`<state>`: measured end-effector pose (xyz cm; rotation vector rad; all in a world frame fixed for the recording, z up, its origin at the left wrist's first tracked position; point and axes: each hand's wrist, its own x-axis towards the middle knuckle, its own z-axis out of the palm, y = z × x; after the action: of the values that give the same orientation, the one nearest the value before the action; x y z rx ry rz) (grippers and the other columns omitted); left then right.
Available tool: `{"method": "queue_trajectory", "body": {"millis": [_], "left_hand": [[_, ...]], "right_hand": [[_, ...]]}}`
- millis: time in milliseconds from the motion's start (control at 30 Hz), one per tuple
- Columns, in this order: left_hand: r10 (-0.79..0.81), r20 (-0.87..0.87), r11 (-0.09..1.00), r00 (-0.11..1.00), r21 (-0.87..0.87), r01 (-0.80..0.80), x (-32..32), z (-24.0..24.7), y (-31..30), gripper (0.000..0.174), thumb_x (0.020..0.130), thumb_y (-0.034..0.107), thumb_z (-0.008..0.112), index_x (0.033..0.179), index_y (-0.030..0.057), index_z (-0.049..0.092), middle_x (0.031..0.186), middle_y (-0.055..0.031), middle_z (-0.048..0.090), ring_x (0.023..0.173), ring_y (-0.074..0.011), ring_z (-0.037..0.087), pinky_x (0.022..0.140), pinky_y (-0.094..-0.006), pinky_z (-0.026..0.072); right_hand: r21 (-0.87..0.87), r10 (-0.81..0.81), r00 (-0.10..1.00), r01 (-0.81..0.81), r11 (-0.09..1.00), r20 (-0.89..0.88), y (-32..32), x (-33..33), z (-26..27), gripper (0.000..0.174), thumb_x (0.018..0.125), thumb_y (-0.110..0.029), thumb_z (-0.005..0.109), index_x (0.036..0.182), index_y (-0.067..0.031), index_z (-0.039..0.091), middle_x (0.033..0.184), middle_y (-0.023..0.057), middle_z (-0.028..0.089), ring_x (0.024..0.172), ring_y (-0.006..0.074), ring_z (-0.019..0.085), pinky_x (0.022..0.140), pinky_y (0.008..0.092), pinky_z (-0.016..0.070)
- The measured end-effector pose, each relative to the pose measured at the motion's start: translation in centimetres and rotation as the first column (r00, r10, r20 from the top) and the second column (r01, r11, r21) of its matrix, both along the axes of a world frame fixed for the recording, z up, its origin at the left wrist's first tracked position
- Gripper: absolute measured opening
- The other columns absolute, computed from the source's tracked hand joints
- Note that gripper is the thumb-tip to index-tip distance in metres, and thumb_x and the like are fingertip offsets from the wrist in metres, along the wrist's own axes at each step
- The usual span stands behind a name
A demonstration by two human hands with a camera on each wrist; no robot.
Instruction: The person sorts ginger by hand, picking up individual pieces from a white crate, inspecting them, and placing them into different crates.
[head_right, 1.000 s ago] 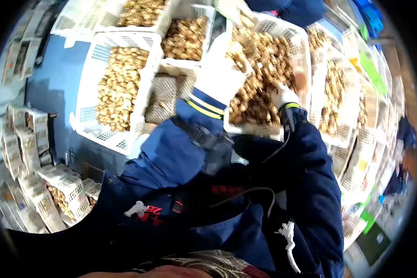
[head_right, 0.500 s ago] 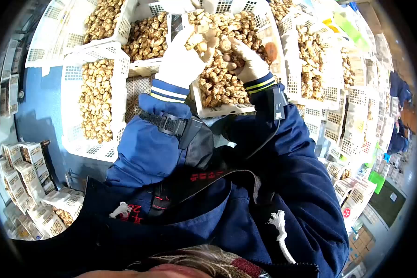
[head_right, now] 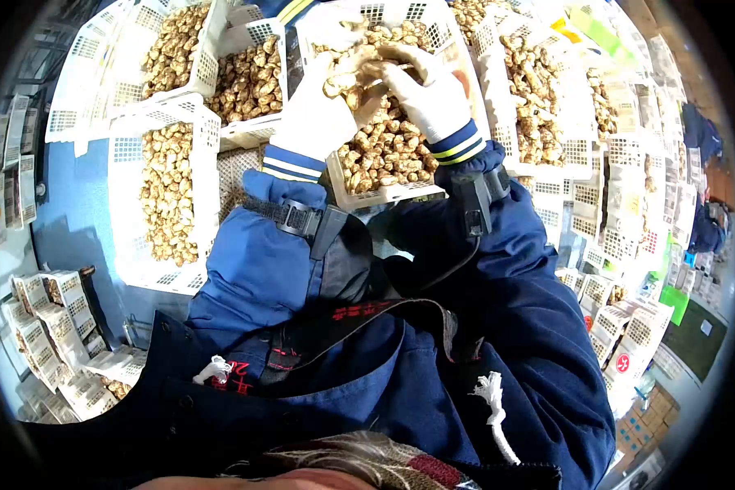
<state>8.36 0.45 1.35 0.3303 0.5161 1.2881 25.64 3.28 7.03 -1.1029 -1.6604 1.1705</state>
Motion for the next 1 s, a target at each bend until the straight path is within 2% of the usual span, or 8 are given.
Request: {"method": "queue_trajectory", "body": {"millis": [267, 467, 500, 567, 633, 667, 800, 1000], "left_hand": [[0.139, 0.100, 0.988, 0.985, -0.083, -0.131, 0.9, 4.8, -0.9, 0.044, 0.101, 0.042, 0.050, 0.129, 0.0086, 0.056, 0.117, -0.0101, 0.064, 0.107, -0.0228, 0.063, 0.097, -0.0387, 0.0503], [0.103, 0.223, 0.994, 0.969, -0.061, -0.091, -0.9, 5.3, -1.6, 0.044, 0.100, 0.042, 0.050, 0.128, 0.0087, 0.056, 0.123, -0.0095, 0.062, 0.111, -0.0242, 0.061, 0.093, -0.0364, 0.0546], [0.192, 0.290, 0.981, 0.937, -0.075, -0.178, -1.0, 4.6, -1.0, 0.021, 0.102, 0.027, 0.050, 0.108, 0.0097, 0.061, 0.087, -0.0001, 0.062, 0.094, -0.0171, 0.062, 0.082, -0.0343, 0.0517], [0.345, -0.038, 0.938, 0.938, 0.063, -0.342, -1.8, 6.8, -2.6, 0.034, 0.100, 0.033, 0.049, 0.121, 0.0080, 0.059, 0.109, -0.0080, 0.064, 0.103, -0.0226, 0.063, 0.091, -0.0370, 0.0535], [0.287, 0.355, 0.956, 0.890, -0.052, -0.288, -4.7, 7.4, -3.4, 0.043, 0.100, 0.038, 0.048, 0.125, 0.0031, 0.054, 0.118, -0.0126, 0.064, 0.107, -0.0255, 0.063, 0.089, -0.0365, 0.0552], [0.315, 0.395, 0.947, 0.863, -0.070, -0.314, -5.9, 8.7, -4.5, 0.043, 0.100, 0.035, 0.048, 0.124, -0.0002, 0.052, 0.115, -0.0156, 0.065, 0.105, -0.0264, 0.063, 0.088, -0.0361, 0.0555], [0.500, 0.344, 0.857, 0.795, -0.063, -0.512, -12.4, 11.3, -9.0, 0.041, 0.099, 0.032, 0.049, 0.126, 0.0010, 0.053, 0.117, -0.0152, 0.064, 0.106, -0.0266, 0.063, 0.090, -0.0377, 0.0539], [0.751, 0.108, 0.660, 0.652, -0.076, -0.748, -19.3, 13.1, -15.5, 0.039, 0.098, 0.028, 0.050, 0.128, 0.0026, 0.053, 0.121, -0.0147, 0.063, 0.108, -0.0268, 0.062, 0.094, -0.0400, 0.0516]], "right_hand": [[0.640, -0.053, 0.890, -0.284, 0.714, 0.454, -0.7, -3.4, 1.8, 0.049, 0.078, 0.004, 0.056, 0.126, -0.0034, 0.058, 0.119, 0.0187, 0.061, 0.111, 0.0372, 0.058, 0.097, 0.0403, 0.0480], [0.706, -0.049, 0.862, -0.380, 0.598, 0.505, -1.0, -4.8, 4.1, 0.041, 0.084, -0.007, 0.065, 0.125, -0.0072, 0.061, 0.118, 0.0173, 0.063, 0.101, 0.0360, 0.062, 0.087, 0.0409, 0.0518], [0.678, -0.031, 0.845, -0.406, 0.612, 0.534, -1.8, -4.6, 5.5, 0.038, 0.085, -0.013, 0.069, 0.122, -0.0073, 0.063, 0.112, 0.0165, 0.065, 0.099, 0.0335, 0.064, 0.086, 0.0393, 0.0525], [0.634, 0.014, 0.894, -0.328, 0.700, 0.447, -3.2, -5.0, 9.8, 0.051, 0.077, -0.004, 0.074, 0.126, -0.0027, 0.061, 0.122, 0.0190, 0.064, 0.118, 0.0334, 0.059, 0.099, 0.0407, 0.0477], [0.727, -0.037, 0.931, -0.259, 0.636, 0.363, -2.1, -4.2, 9.7, 0.048, 0.077, -0.003, 0.072, 0.124, -0.0018, 0.062, 0.119, 0.0183, 0.065, 0.114, 0.0330, 0.061, 0.096, 0.0397, 0.0493], [0.515, 0.030, 0.968, -0.158, 0.842, 0.248, -1.0, -2.7, 5.8, 0.032, 0.088, -0.016, 0.067, 0.119, -0.0073, 0.065, 0.107, 0.0146, 0.068, 0.098, 0.0306, 0.066, 0.087, 0.0373, 0.0526], [0.003, 0.181, 0.580, -0.302, 0.953, 0.794, -0.4, 0.4, -5.1, 0.032, 0.092, -0.030, 0.063, 0.119, -0.0128, 0.066, 0.111, 0.0136, 0.069, 0.104, 0.0296, 0.067, 0.090, 0.0361, 0.0526], [-0.073, 0.240, 0.586, -0.294, 0.953, 0.774, -3.4, -0.7, -18.3, 0.035, 0.086, -0.033, 0.064, 0.116, -0.0146, 0.066, 0.110, 0.0184, 0.069, 0.107, 0.0378, 0.063, 0.093, 0.0421, 0.0508]]}}
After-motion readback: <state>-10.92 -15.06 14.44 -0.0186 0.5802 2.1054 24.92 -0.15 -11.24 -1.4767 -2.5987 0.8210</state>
